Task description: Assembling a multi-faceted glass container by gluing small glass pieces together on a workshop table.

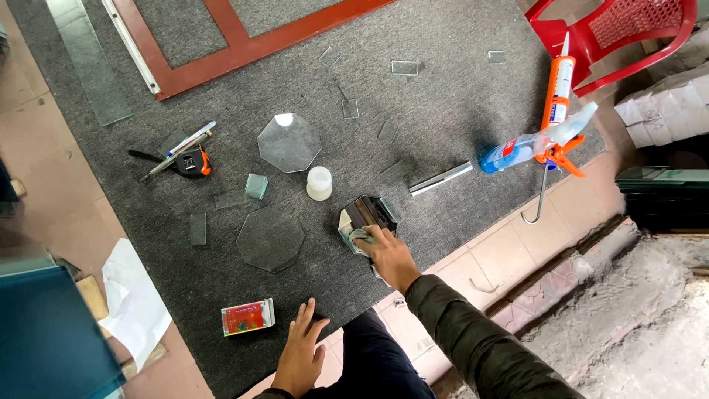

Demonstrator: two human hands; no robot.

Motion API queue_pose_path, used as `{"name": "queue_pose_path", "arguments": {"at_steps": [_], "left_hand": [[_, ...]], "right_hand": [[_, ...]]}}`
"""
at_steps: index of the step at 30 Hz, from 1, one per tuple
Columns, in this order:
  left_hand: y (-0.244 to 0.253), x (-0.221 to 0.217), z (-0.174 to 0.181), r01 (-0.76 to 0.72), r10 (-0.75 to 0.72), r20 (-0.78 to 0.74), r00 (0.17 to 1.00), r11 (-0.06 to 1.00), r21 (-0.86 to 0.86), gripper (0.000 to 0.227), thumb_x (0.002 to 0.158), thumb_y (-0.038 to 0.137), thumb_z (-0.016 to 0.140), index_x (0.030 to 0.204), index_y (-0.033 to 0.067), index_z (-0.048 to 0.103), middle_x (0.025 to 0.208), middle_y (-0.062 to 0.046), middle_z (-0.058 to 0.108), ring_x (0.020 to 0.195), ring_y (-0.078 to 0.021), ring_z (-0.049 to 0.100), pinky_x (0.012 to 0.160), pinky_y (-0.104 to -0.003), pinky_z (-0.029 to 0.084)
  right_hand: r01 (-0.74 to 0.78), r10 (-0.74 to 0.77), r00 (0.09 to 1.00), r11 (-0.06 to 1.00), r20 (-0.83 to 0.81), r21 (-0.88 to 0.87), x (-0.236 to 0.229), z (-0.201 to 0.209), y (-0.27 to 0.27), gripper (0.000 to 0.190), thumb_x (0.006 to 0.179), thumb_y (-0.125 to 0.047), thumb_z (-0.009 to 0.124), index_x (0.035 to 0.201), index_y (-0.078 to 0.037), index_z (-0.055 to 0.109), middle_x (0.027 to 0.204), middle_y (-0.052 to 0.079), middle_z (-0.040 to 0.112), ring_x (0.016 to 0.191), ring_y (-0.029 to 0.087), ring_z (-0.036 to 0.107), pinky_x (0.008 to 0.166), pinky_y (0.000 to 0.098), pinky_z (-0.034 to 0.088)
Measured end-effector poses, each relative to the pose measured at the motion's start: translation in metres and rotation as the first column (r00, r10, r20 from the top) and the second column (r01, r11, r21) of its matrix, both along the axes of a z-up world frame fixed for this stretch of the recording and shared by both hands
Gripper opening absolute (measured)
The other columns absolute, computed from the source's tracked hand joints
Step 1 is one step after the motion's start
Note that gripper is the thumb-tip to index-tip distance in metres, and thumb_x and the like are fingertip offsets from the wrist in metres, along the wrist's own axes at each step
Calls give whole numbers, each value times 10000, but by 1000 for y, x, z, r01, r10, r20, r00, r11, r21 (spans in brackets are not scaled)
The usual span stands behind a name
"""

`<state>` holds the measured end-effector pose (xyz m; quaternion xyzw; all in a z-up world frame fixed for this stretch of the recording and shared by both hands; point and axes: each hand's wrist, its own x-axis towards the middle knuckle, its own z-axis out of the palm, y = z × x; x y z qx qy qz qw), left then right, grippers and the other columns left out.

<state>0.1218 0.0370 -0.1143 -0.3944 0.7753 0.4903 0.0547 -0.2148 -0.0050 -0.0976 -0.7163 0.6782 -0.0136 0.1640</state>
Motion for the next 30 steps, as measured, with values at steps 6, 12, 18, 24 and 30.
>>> {"name": "queue_pose_path", "arguments": {"at_steps": [6, 12, 18, 24, 30], "left_hand": [[0, -1, 1, 2, -2, 10, 1000, 1000, 4, 547, 985, 23, 581, 1513, 166, 569, 1872, -81, 15, 1723, -377, 24, 1307, -664, 211], [3, -2, -1, -11, 12, 10, 1000, 999, -49, 523, 971, 30, 597, 1478, 160, 602, 1866, -91, 74, 1719, -375, 68, 1308, -656, 224], [2, -12, -2, -33, 44, 55, 998, 982, -186, 412, 962, 110, 669, 1365, 195, 677, 1806, -151, 275, 1669, -401, 244, 1269, -569, 335], [-12, -24, 10, -20, 30, 248, 968, 999, -44, 401, 1026, 212, 658, 1422, 272, 658, 1820, -38, 247, 1686, -339, 217, 1252, -592, 408], [1, -11, -24, -17, 37, 104, 994, 982, -190, 380, 955, 157, 696, 1329, 227, 687, 1790, -131, 302, 1641, -423, 285, 1242, -614, 388]], "right_hand": [[15, -15, 1000, 1000, 4, 12, 2, 5, 16, 651, 940, 169, 630, 1453, -231, 668, 1474, 148, 534, 1056, 265, 612, 693, 405, 641], [48, -48, 999, 997, -5, 60, 0, -3, 37, 680, 898, 96, 729, 1461, -280, 666, 1447, 108, 525, 1076, 271, 597, 706, 425, 634], [56, -60, 997, 995, 56, 79, -2, 8, 45, 711, 879, 176, 674, 1464, -229, 677, 1461, 135, 528, 1092, 296, 601, 754, 460, 632], [80, -81, 992, 997, 95, 16, -7, 7, 56, 511, 919, -10, 722, 1375, -241, 707, 1505, 118, 539, 1146, 284, 652, 835, 444, 676], [453, -461, 880, 887, 113, 92, 7, 27, 24, 546, 1030, -46, 582, 1563, -168, 584, 1402, 89, 522, 981, 285, 771, 530, 312, 715]]}}
